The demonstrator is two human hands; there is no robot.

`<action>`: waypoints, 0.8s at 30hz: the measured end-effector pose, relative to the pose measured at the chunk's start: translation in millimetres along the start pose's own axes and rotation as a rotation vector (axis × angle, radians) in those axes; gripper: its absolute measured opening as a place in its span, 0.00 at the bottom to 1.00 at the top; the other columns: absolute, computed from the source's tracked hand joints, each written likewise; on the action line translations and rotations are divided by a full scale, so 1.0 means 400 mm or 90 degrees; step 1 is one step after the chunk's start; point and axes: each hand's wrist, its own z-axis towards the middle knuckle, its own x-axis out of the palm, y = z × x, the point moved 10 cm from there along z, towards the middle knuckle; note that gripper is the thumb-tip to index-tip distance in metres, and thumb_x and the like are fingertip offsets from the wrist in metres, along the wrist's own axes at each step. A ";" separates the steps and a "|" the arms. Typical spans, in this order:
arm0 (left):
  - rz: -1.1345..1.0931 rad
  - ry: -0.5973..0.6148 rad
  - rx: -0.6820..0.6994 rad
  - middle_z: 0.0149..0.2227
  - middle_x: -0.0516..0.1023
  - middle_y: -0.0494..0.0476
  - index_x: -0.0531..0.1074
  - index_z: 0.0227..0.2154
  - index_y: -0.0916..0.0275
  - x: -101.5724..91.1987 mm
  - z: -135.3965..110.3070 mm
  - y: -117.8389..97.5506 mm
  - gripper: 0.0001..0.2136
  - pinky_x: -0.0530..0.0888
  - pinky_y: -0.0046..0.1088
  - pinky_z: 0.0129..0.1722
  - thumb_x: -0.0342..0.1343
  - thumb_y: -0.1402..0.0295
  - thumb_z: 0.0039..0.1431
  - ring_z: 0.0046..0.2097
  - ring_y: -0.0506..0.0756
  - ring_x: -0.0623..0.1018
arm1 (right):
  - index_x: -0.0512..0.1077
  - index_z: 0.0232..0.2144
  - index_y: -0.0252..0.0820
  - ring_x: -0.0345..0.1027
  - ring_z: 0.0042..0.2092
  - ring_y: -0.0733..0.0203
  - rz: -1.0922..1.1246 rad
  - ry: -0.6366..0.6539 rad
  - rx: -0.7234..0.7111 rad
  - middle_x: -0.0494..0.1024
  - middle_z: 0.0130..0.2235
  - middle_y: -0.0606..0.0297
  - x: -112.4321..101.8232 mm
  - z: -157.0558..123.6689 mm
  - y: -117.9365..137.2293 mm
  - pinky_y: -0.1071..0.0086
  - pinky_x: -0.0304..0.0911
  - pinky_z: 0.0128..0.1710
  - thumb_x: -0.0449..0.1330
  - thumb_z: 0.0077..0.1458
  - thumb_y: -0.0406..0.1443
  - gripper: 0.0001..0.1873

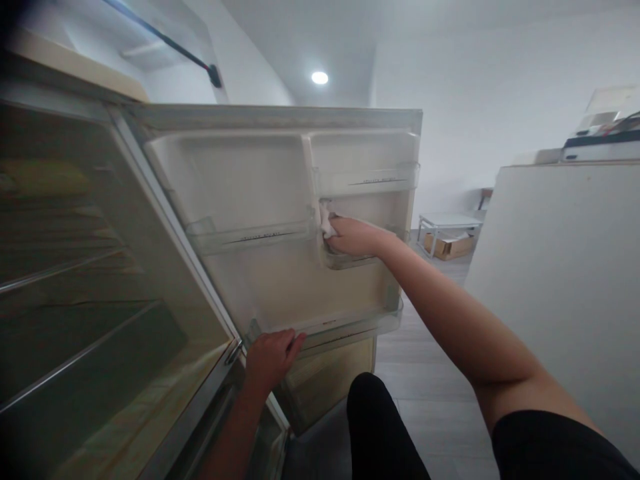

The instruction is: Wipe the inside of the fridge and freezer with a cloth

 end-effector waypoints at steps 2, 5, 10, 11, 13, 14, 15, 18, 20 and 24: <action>-0.004 -0.003 0.009 0.26 0.80 0.54 0.72 0.26 0.59 -0.002 0.001 -0.003 0.22 0.66 0.35 0.35 0.43 0.55 0.71 0.29 0.57 0.78 | 0.74 0.42 0.38 0.71 0.50 0.53 0.030 0.010 -0.019 0.79 0.49 0.55 0.002 -0.013 -0.009 0.65 0.65 0.50 0.53 0.64 0.34 0.11; 0.000 -0.007 0.018 0.25 0.79 0.54 0.72 0.26 0.59 -0.005 -0.002 -0.002 0.21 0.66 0.35 0.34 0.43 0.56 0.71 0.29 0.57 0.78 | 0.76 0.40 0.38 0.71 0.49 0.52 0.006 0.045 -0.030 0.79 0.47 0.54 0.007 -0.061 -0.037 0.62 0.64 0.52 0.52 0.67 0.37 0.13; -0.006 -0.009 0.028 0.26 0.80 0.54 0.73 0.27 0.59 -0.004 -0.019 0.004 0.21 0.67 0.36 0.35 0.43 0.55 0.71 0.30 0.59 0.79 | 0.75 0.37 0.37 0.72 0.43 0.52 -0.037 -0.008 -0.034 0.78 0.39 0.53 -0.024 -0.144 -0.036 0.62 0.64 0.48 0.47 0.69 0.39 0.19; -0.006 -0.011 0.028 0.27 0.80 0.54 0.74 0.28 0.59 -0.004 -0.022 0.006 0.21 0.67 0.36 0.36 0.43 0.56 0.71 0.31 0.59 0.79 | 0.75 0.38 0.37 0.71 0.43 0.52 -0.017 -0.029 -0.072 0.77 0.40 0.53 -0.031 -0.156 -0.009 0.62 0.64 0.48 0.47 0.69 0.39 0.19; -0.004 -0.008 0.026 0.27 0.80 0.54 0.74 0.28 0.59 -0.002 -0.028 0.010 0.21 0.68 0.37 0.36 0.43 0.56 0.71 0.31 0.59 0.79 | 0.74 0.39 0.37 0.70 0.44 0.54 0.035 -0.047 -0.158 0.76 0.42 0.54 -0.034 -0.178 0.054 0.62 0.64 0.48 0.47 0.70 0.40 0.18; -0.003 -0.003 0.025 0.28 0.80 0.54 0.74 0.29 0.59 -0.001 -0.030 0.012 0.21 0.68 0.37 0.36 0.43 0.56 0.71 0.31 0.59 0.79 | 0.73 0.40 0.38 0.70 0.44 0.55 0.053 -0.044 -0.186 0.76 0.42 0.54 -0.030 -0.185 0.079 0.63 0.63 0.48 0.46 0.70 0.41 0.18; -0.004 0.003 0.025 0.28 0.81 0.54 0.74 0.29 0.58 0.000 -0.031 0.013 0.21 0.68 0.38 0.36 0.43 0.56 0.71 0.31 0.59 0.79 | 0.73 0.40 0.38 0.70 0.44 0.55 0.061 -0.038 -0.196 0.76 0.43 0.54 -0.024 -0.190 0.095 0.64 0.63 0.47 0.46 0.71 0.42 0.19; -0.007 0.015 0.027 0.28 0.80 0.54 0.74 0.29 0.58 0.000 -0.034 0.015 0.21 0.69 0.38 0.37 0.43 0.55 0.71 0.32 0.59 0.79 | 0.73 0.41 0.37 0.71 0.44 0.54 0.034 -0.016 -0.118 0.77 0.42 0.54 -0.005 -0.190 0.080 0.63 0.63 0.47 0.43 0.72 0.44 0.23; -0.009 0.013 0.030 0.28 0.81 0.53 0.74 0.29 0.58 -0.004 -0.034 0.015 0.20 0.69 0.38 0.37 0.43 0.56 0.71 0.32 0.59 0.79 | 0.73 0.42 0.37 0.72 0.46 0.52 0.002 0.005 -0.040 0.78 0.43 0.53 0.000 -0.197 0.038 0.62 0.63 0.49 0.41 0.72 0.46 0.25; -0.004 -0.004 0.036 0.27 0.80 0.53 0.73 0.28 0.58 -0.011 -0.032 0.012 0.20 0.67 0.37 0.35 0.44 0.56 0.71 0.31 0.59 0.79 | 0.74 0.40 0.36 0.74 0.48 0.48 -0.087 0.041 0.146 0.79 0.44 0.49 -0.019 -0.237 -0.079 0.61 0.64 0.48 0.41 0.72 0.47 0.27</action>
